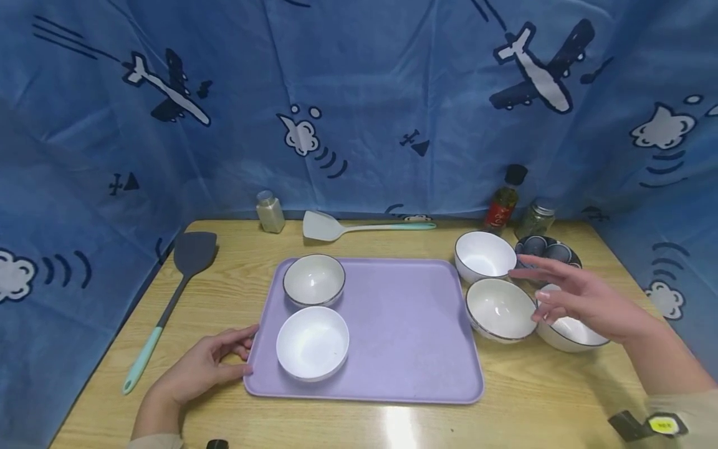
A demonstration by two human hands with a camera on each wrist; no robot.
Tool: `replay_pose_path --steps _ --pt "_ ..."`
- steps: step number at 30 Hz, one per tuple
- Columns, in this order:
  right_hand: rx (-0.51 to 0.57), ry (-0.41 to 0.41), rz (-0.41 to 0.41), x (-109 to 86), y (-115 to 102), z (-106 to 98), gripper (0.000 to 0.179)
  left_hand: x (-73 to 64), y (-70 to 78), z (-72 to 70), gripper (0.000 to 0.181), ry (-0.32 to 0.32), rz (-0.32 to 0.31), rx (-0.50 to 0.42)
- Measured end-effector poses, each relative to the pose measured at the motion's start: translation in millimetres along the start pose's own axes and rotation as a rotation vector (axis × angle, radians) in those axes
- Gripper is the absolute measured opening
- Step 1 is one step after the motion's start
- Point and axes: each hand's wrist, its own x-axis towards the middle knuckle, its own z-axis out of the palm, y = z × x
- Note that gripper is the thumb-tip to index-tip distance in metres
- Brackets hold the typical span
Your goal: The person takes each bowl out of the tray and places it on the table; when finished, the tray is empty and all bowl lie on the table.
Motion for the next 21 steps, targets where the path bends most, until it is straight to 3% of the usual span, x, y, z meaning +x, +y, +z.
replay_pose_path --steps 10,15,21 --pt "0.033 -0.088 0.099 51.8 -21.5 39.0 0.057 -0.8 -2.3 3.4 0.074 0.024 0.010 0.008" --pt "0.136 -0.106 0.154 76.6 -33.4 64.8 0.060 1.4 -2.1 3.3 0.073 0.023 0.029 0.016" --pt "0.241 -0.100 0.191 110.2 -41.3 101.5 0.067 0.1 -1.6 2.0 0.073 0.028 0.006 0.020"
